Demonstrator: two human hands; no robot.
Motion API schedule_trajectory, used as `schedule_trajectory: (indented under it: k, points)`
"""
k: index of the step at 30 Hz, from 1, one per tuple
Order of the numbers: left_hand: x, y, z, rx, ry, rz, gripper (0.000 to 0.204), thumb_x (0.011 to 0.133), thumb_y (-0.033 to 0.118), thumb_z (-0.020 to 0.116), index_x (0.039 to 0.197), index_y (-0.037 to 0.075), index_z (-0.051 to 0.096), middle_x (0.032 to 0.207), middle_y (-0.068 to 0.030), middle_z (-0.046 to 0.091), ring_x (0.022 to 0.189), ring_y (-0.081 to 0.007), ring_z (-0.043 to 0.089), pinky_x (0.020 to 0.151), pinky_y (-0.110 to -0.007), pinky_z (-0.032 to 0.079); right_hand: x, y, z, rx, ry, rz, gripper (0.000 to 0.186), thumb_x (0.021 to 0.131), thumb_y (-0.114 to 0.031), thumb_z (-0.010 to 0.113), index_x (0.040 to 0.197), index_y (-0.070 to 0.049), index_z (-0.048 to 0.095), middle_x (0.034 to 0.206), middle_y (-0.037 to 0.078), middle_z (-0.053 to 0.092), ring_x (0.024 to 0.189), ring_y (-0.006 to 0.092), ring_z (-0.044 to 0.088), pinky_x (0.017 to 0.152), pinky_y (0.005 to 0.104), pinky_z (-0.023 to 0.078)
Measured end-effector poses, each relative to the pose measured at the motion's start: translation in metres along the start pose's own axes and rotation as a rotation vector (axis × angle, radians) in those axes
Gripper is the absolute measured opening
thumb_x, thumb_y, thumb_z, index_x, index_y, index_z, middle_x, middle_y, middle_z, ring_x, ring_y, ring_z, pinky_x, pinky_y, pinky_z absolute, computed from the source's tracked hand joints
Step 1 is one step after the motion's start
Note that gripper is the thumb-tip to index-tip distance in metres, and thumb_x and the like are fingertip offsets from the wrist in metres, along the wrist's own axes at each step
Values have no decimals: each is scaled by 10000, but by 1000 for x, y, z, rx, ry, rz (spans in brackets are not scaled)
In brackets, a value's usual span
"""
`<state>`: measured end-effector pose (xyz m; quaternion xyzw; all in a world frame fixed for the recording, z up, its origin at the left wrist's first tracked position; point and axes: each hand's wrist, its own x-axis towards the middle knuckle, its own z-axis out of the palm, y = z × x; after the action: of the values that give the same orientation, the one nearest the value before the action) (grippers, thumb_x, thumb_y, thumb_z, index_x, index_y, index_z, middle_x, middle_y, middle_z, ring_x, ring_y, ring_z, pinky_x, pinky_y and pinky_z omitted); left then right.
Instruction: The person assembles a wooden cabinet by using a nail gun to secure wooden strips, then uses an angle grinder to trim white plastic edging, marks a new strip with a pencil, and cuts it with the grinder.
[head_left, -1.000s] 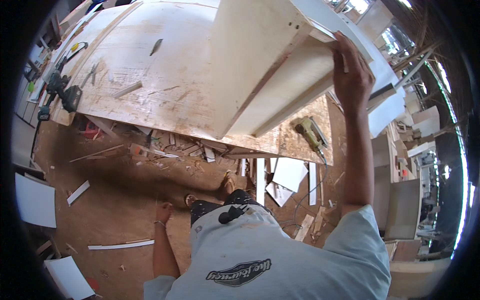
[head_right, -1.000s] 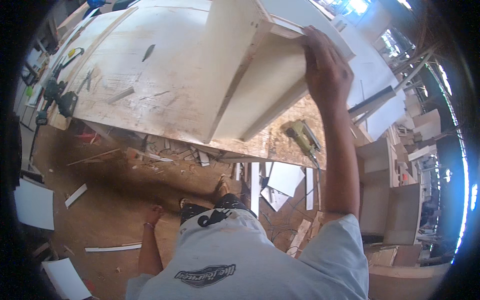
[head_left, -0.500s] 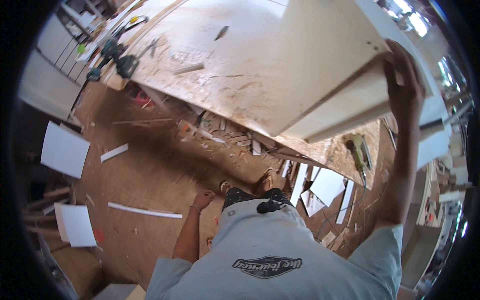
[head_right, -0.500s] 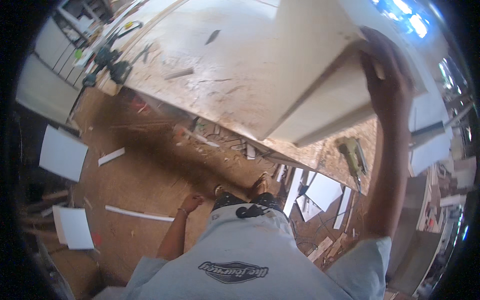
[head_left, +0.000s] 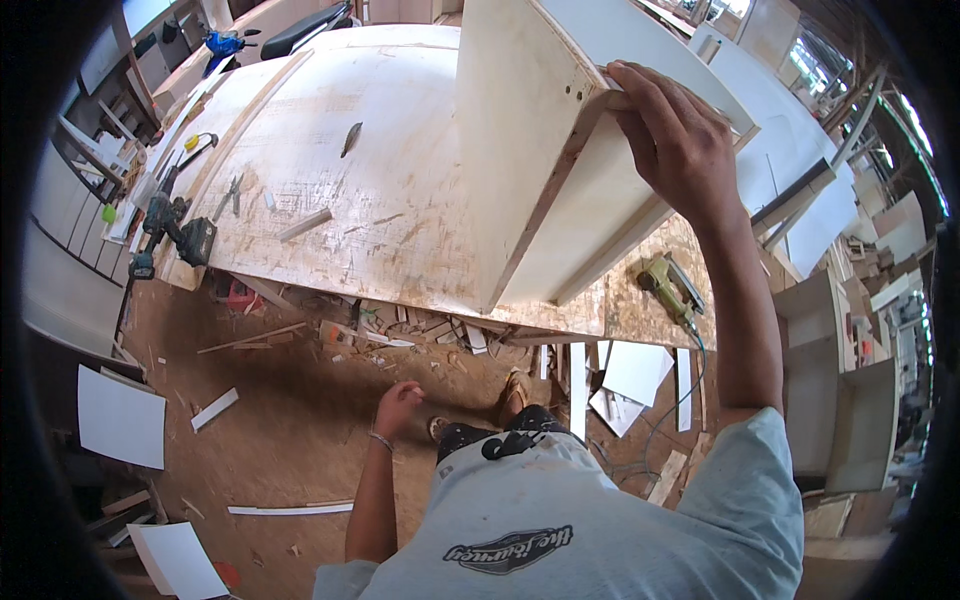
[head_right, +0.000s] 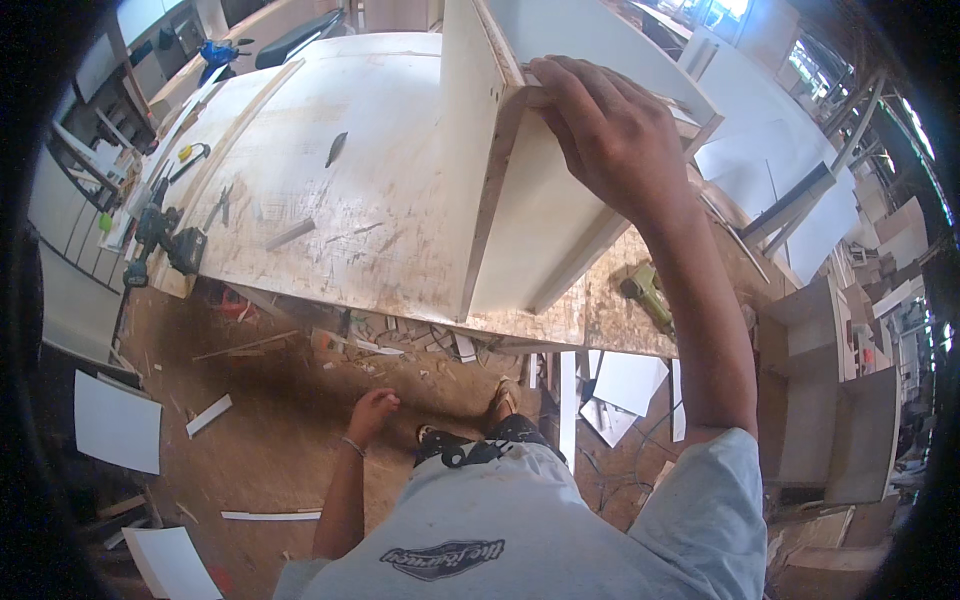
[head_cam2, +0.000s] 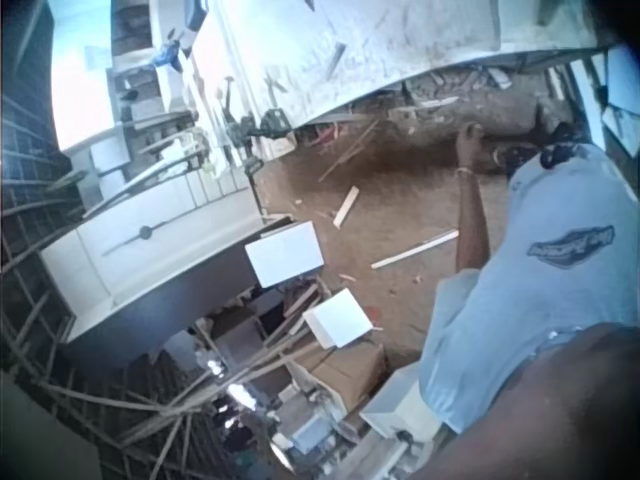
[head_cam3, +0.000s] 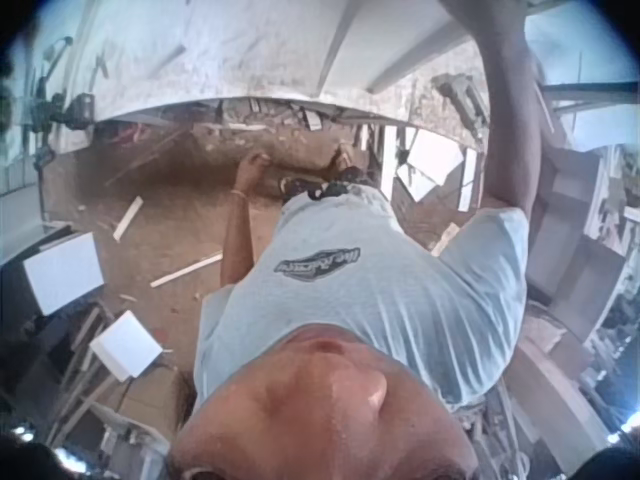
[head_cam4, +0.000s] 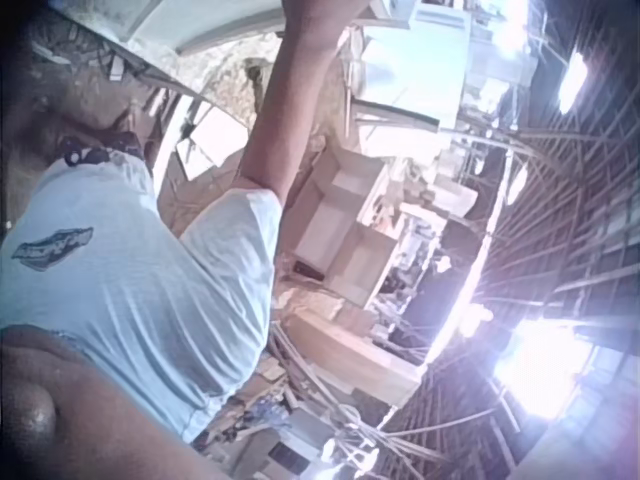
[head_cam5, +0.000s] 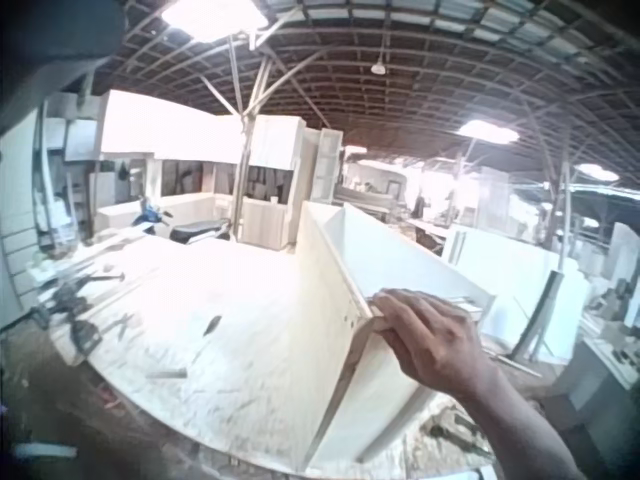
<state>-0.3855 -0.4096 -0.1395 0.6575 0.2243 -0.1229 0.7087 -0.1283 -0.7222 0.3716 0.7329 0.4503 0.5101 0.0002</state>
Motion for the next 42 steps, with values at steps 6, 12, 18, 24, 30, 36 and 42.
schedule_trajectory:
  k: [6, 12, 18, 24, 30, 36, 42]
  points:
    - [-12, -25, 21, 81, -79, -14, 337, 969, 235, 684, 1203, -8, 673, 1046, -92, 738, 929, -151, 686, 858, -307, 544, 4, 4, -2, 67, -57, 26, 315, 869, -167, 772, 1166, -148, 670, 1133, 52, 746, 956, 263, 745, 771, 382, 619]
    - [-30, 1, 16, 230, -67, 20, 424, 991, 324, 659, 1249, -12, 670, 1140, -117, 727, 1052, -194, 681, 936, -353, 534, -21, -4, 16, 186, 94, 263, 351, 837, -25, 809, 1176, -59, 723, 1219, 106, 722, 1150, 283, 679, 1004, 386, 534]
    - [-23, 130, 42, 408, 52, 354, 315, 970, 286, 637, 1146, 26, 662, 1040, -143, 725, 964, -312, 704, 856, -390, 548, -70, 46, 24, -208, 140, 142, 266, 954, -128, 731, 1207, -55, 692, 1176, 112, 693, 1102, 278, 651, 920, 386, 555]
    - [-51, 259, 88, 310, -18, 806, 201, 976, 228, 615, 1084, 61, 644, 1019, -153, 709, 978, -342, 683, 886, -460, 530, -65, 73, 36, -105, 64, 23, 262, 1004, -155, 665, 1254, -76, 676, 1193, 83, 696, 1066, 256, 666, 880, 366, 564]
    - [-85, 346, 130, 446, -4, 1207, 177, 937, 224, 662, 1029, 74, 670, 973, -109, 716, 960, -296, 692, 887, -427, 539, -57, 86, 19, -45, -201, 40, 293, 1052, -156, 562, 1325, -109, 657, 1331, 82, 670, 1072, 275, 676, 913, 387, 555]
    - [-71, 433, 197, 446, 601, 1801, 168, 881, 238, 672, 819, 82, 666, 902, -74, 682, 1004, -252, 642, 854, -425, 523, -34, 95, 9, 29, -272, -242, 296, 1023, -92, 578, 1308, -47, 644, 1342, 107, 664, 1191, 311, 644, 1001, 424, 529]
    - [-62, 492, 213, 717, 921, 1719, 200, 936, 239, 630, 925, 71, 737, 996, -82, 705, 1047, -226, 612, 1006, -445, 412, -42, 107, 8, 112, -319, -55, 357, 1018, -106, 592, 1363, -16, 593, 1347, 138, 651, 1218, 326, 630, 1010, 433, 518]
